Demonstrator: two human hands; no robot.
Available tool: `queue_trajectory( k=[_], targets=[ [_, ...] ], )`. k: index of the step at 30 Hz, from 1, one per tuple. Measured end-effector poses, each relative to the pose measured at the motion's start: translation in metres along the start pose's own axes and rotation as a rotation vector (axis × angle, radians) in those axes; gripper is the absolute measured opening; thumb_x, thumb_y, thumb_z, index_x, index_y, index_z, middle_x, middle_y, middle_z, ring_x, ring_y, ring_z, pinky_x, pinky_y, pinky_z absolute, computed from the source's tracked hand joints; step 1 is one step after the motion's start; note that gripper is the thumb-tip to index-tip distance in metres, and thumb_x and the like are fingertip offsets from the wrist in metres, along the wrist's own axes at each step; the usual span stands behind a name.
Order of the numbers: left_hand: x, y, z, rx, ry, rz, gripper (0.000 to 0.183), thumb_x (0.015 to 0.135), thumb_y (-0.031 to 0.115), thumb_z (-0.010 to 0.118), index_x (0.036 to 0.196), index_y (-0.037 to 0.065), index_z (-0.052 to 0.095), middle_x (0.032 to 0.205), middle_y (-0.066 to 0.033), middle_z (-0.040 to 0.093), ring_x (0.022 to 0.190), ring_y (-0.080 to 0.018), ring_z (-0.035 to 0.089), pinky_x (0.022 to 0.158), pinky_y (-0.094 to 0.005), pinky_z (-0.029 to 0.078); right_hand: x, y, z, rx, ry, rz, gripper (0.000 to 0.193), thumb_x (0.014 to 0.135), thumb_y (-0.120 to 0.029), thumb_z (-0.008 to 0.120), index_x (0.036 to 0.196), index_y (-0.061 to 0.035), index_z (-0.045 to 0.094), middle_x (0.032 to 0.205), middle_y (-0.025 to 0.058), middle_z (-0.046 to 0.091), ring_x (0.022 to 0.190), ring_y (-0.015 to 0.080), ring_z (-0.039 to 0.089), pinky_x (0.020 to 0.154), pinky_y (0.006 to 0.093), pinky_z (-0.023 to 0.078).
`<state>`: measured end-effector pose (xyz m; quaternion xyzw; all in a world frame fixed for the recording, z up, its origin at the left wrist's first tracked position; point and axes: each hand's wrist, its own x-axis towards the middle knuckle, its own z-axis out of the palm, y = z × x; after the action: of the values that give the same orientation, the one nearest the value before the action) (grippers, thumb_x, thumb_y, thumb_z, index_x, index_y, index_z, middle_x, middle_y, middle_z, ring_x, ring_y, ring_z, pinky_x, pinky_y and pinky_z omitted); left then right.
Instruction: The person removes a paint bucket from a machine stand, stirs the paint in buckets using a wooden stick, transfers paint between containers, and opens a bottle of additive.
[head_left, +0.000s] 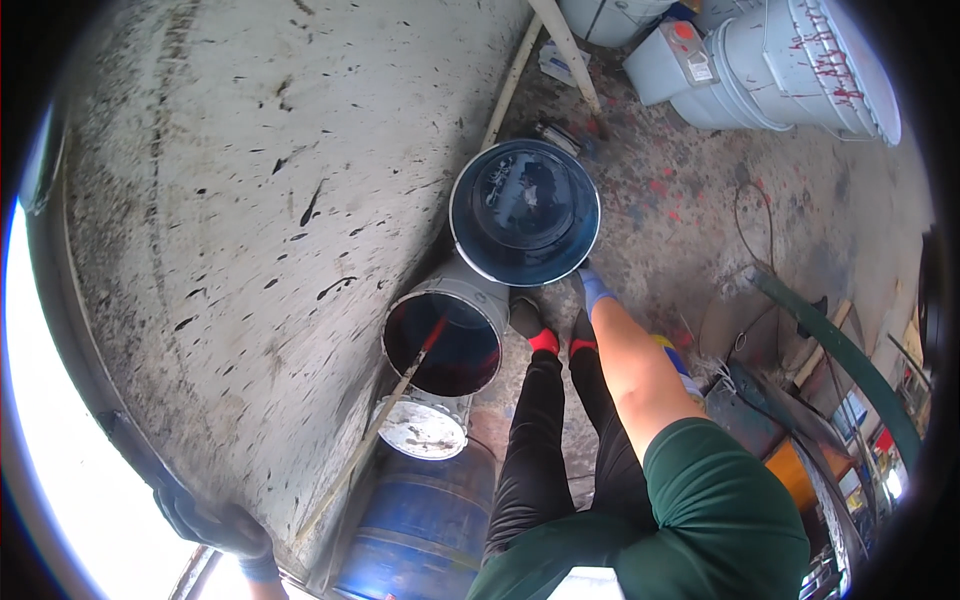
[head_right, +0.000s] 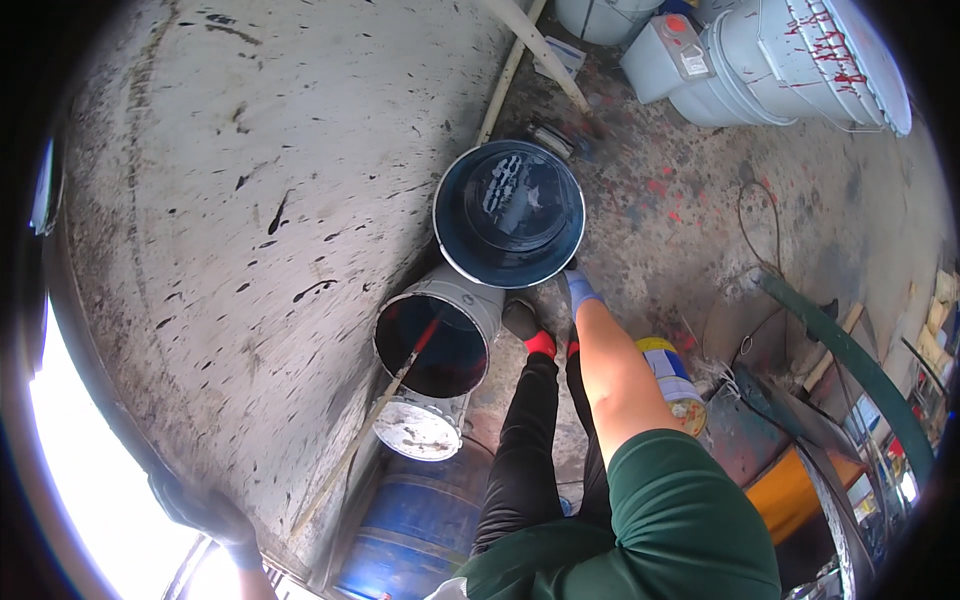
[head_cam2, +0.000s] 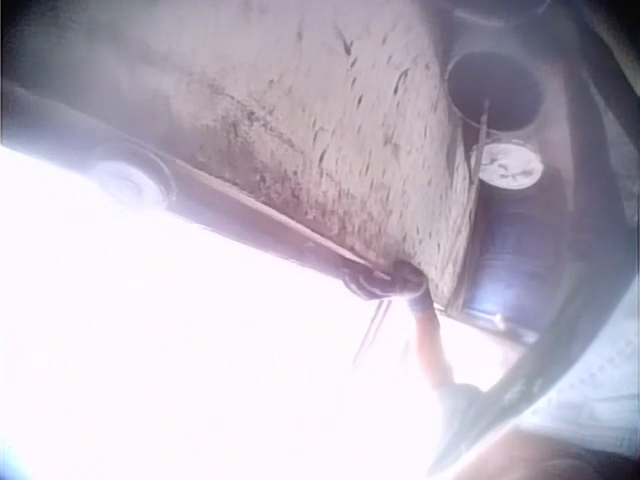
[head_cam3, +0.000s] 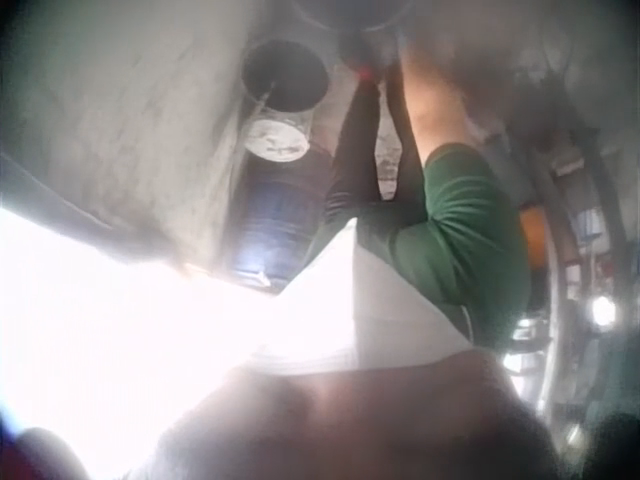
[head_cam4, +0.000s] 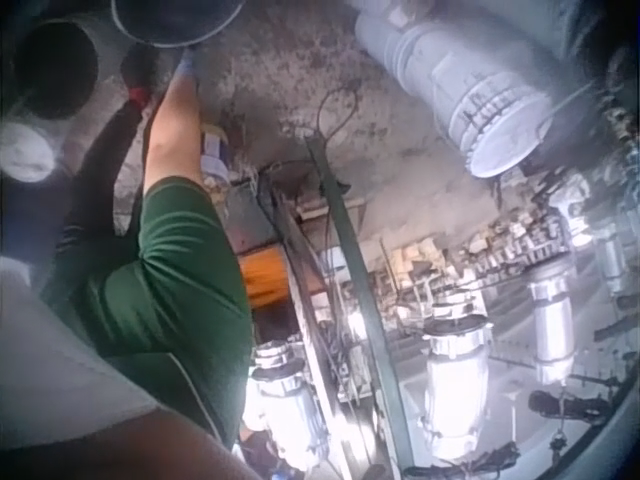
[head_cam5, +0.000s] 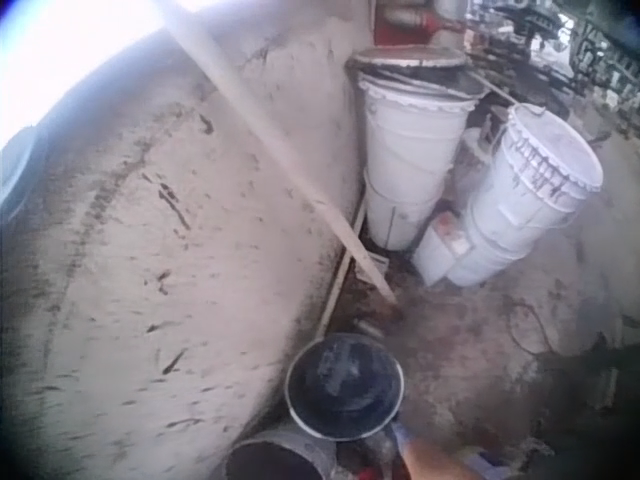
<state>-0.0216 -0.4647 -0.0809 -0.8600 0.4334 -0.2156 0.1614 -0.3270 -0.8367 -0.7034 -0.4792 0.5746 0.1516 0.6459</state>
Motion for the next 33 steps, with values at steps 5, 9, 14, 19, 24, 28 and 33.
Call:
queue_trajectory(
  k=[5,9,14,19,24,28,33],
  targets=[
    [0.011,0.002,-0.011,-0.068,-0.064,0.067,0.055,0.106,0.017,0.043,0.157,0.002,0.028,0.155,-0.024,0.031,0.144,-0.0445,0.036,0.117,-0.0602,0.039,-0.05,-0.016,0.009,0.325,-0.056,0.013,0.032,0.098,-0.024,0.059,0.128,-0.0146,0.065,0.117,0.0047,0.07,0.105,0.0203,0.064,0.087,0.0349,0.051],
    [0.011,0.005,-0.011,-0.195,-0.044,0.033,0.054,0.108,0.023,0.042,0.156,0.0,0.03,0.154,-0.025,0.034,0.143,-0.0457,0.038,0.116,-0.0605,0.037,-0.08,-0.031,0.007,0.661,-0.048,0.187,0.031,0.102,-0.029,0.051,0.129,-0.0213,0.064,0.118,0.0003,0.071,0.115,0.0189,0.063,0.098,0.0394,0.047],
    [0.01,-0.001,-0.018,-0.226,-0.026,0.027,0.059,0.108,0.033,0.044,0.154,-0.002,0.032,0.153,-0.0259,0.038,0.141,-0.0455,0.041,0.115,-0.0597,0.036,-0.11,-0.062,0.035,0.754,-0.095,0.195,0.027,0.096,-0.026,0.061,0.122,-0.0219,0.063,0.121,0.001,0.067,0.11,0.0208,0.064,0.096,0.0422,0.049],
    [0.019,0.002,-0.007,-0.213,0.038,0.026,0.06,0.105,0.036,0.046,0.154,0.002,0.038,0.153,-0.0267,0.041,0.142,-0.049,0.04,0.114,-0.0608,0.036,-0.068,-0.031,0.047,0.875,-0.211,0.173,0.026,0.096,-0.029,0.06,0.121,-0.0193,0.06,0.125,0.0058,0.067,0.115,0.0292,0.063,0.098,0.0557,0.048],
    [-0.005,-0.009,-0.03,-0.155,-0.061,0.0,0.062,0.104,0.035,0.05,0.157,0.005,0.034,0.157,-0.0263,0.039,0.141,-0.0505,0.039,0.114,-0.0603,0.036,-0.139,-0.114,0.143,1.007,-0.096,0.337,0.037,0.093,-0.033,0.063,0.127,-0.0192,0.061,0.128,0.0072,0.066,0.119,0.0314,0.06,0.098,0.0539,0.049],
    [0.041,0.014,0.008,-0.306,0.067,0.033,0.064,0.102,0.034,0.051,0.157,0.006,0.033,0.157,-0.0264,0.038,0.142,-0.0502,0.038,0.115,-0.0601,0.035,-0.022,0.001,0.035,1.12,0.259,-0.146,0.044,0.095,-0.045,0.06,0.134,-0.0256,0.061,0.136,0.0032,0.062,0.12,0.0275,0.057,0.104,0.0495,0.043],
    [0.002,-0.011,-0.029,-0.25,-0.058,0.035,0.06,0.105,0.028,0.045,0.155,-0.002,0.031,0.153,-0.0275,0.036,0.142,-0.0497,0.04,0.116,-0.0614,0.037,-0.071,0.0,0.059,0.913,0.437,0.268,0.048,0.098,-0.051,0.053,0.138,-0.0255,0.059,0.145,0.0023,0.058,0.128,0.0238,0.052,0.106,0.0458,0.039]
  ],
)
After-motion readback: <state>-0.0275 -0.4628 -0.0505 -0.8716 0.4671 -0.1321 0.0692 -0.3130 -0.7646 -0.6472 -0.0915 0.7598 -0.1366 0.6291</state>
